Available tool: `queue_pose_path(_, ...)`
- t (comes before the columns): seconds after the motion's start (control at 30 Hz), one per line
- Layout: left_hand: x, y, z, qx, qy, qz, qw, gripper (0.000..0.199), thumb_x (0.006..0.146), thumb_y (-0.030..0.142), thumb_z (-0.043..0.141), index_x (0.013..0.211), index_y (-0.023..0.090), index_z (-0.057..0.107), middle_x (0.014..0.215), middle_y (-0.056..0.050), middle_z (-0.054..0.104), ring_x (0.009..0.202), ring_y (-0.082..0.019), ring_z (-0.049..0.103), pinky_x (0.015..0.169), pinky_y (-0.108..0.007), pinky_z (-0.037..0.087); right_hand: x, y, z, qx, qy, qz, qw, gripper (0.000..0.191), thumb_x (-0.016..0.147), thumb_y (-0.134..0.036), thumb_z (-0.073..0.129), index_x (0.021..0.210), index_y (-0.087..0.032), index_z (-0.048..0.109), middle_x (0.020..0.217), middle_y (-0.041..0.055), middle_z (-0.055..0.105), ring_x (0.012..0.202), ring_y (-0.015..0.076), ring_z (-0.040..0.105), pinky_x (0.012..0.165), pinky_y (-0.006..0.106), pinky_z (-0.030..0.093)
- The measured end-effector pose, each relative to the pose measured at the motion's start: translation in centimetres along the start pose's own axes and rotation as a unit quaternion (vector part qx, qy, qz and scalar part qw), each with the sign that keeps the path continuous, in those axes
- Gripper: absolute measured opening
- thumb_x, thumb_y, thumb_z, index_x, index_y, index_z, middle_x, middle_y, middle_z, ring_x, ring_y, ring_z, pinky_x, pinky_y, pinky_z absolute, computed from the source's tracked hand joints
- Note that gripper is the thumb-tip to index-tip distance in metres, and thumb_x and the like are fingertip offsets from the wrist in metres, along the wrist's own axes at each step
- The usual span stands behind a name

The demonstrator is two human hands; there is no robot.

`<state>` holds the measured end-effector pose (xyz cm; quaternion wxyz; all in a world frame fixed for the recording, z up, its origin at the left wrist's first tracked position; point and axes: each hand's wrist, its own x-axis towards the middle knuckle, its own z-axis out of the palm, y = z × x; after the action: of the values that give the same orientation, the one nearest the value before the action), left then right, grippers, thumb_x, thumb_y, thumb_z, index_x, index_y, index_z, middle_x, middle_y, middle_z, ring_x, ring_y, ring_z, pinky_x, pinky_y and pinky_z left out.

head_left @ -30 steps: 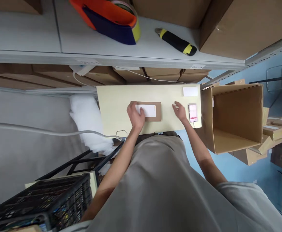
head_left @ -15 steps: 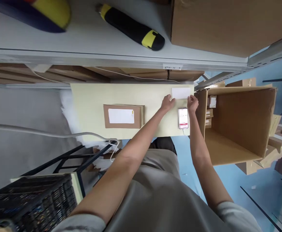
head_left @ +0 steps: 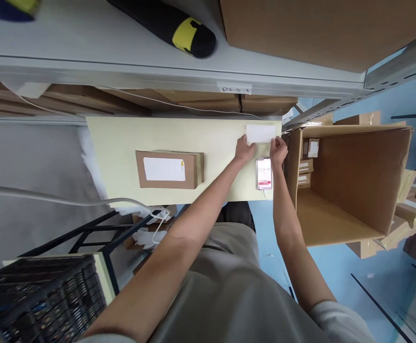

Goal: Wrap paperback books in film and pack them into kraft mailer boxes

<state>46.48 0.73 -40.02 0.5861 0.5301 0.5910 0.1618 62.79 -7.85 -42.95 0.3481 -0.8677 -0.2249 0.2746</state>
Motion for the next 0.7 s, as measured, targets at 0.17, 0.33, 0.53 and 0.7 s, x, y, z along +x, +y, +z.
queue_pose_path(0.17, 0.8, 1.7, -0.7, -0.106, -0.001, -0.178, 0.978, 0.019, 0.085, 0.016, 0.081, 0.100, 0.016, 0.071, 0.104, -0.006, 0.078, 0.107, -0.022, 0.074, 0.104, -0.039, 0.057, 0.4, -0.9, -0.3, -0.039, 0.010, -0.015, 0.999, 0.047, 0.106, -0.049, 0.060, 0.127, -0.013, 0.081, 0.127, 0.0221, 0.082, 0.111, 0.0329, 0.081, 0.114, 0.053, 0.063)
queue_pose_path(0.33, -1.2, 2.5, -2.6, -0.150, 0.040, -0.193, 0.969, 0.026, 0.087, 0.017, 0.085, 0.110, 0.018, 0.074, 0.117, -0.009, 0.083, 0.119, -0.024, 0.077, 0.110, -0.039, 0.058, -0.3, -2.8, -0.8, -0.079, -0.043, -0.009, 0.996, 0.036, 0.106, -0.042, 0.066, 0.124, -0.016, 0.083, 0.122, 0.0163, 0.087, 0.109, 0.0293, 0.081, 0.107, 0.044, 0.064)
queue_pose_path(0.53, -4.5, 4.2, -3.6, -0.163, 0.057, -0.109, 0.979, 0.024, 0.095, 0.021, 0.083, 0.116, 0.020, 0.071, 0.121, -0.010, 0.085, 0.116, -0.024, 0.081, 0.110, -0.039, 0.062, -2.9, -5.1, -1.2, -0.135, -0.125, -0.042, 0.982, 0.054, 0.104, -0.031, 0.068, 0.156, -0.016, 0.067, 0.154, 0.0214, 0.072, 0.133, 0.0324, 0.076, 0.120, 0.051, 0.060)
queue_pose_path(0.7, -5.8, 5.6, -3.0, -0.146, 0.028, -0.055, 0.987, 0.022, 0.096, 0.020, 0.081, 0.114, 0.023, 0.069, 0.126, -0.010, 0.084, 0.118, -0.025, 0.083, 0.110, -0.039, 0.064, -6.3, -7.5, -2.0, -0.254, -0.167, -0.175, 0.937, 0.084, 0.099, -0.036, 0.081, 0.175, -0.028, 0.046, 0.182, 0.0199, 0.042, 0.172, 0.0445, 0.037, 0.133, 0.071, 0.045)
